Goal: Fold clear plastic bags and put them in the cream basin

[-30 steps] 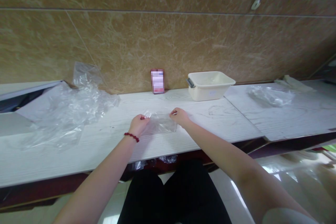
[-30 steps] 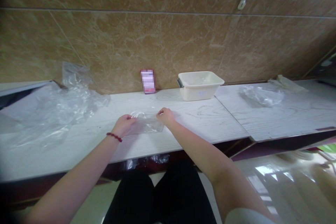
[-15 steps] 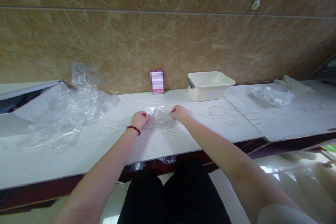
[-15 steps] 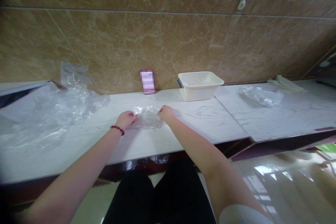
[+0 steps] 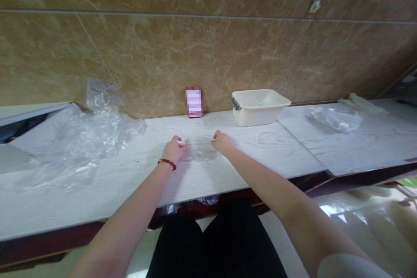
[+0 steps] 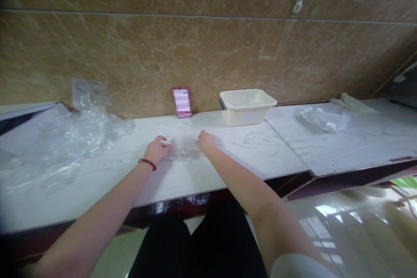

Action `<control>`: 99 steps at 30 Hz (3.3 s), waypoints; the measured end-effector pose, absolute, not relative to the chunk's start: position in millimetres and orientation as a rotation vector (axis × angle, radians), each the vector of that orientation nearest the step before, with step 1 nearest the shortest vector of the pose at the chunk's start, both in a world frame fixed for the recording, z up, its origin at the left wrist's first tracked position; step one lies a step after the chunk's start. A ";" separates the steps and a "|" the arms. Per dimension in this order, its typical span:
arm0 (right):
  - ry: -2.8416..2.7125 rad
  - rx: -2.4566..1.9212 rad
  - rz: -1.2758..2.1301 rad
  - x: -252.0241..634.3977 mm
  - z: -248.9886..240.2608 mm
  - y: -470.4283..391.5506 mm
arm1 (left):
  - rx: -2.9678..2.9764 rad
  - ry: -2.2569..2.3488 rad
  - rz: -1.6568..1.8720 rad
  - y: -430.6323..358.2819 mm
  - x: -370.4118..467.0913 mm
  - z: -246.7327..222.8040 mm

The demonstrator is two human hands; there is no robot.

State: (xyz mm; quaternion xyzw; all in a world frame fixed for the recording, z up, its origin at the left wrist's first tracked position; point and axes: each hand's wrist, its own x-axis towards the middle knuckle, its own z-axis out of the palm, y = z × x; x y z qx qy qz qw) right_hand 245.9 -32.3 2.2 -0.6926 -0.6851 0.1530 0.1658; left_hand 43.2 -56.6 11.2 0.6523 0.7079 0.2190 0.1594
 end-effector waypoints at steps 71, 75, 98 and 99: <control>-2.363 -1.786 0.141 215.4 -12.7 -55.2 | 2.508 1.816 0.185 -52.3 90.6 -12.8; -2.336 -1.807 0.125 224.3 -13.1 -57.5 | 2.544 1.880 0.165 -54.1 76.1 -15.5; -2.392 -1.837 0.184 277.8 15.9 -95.7 | 2.547 1.878 0.115 -58.5 72.5 -12.9; -2.442 -1.733 0.145 277.9 18.6 -99.3 | 2.548 1.881 0.115 -58.4 72.6 -13.1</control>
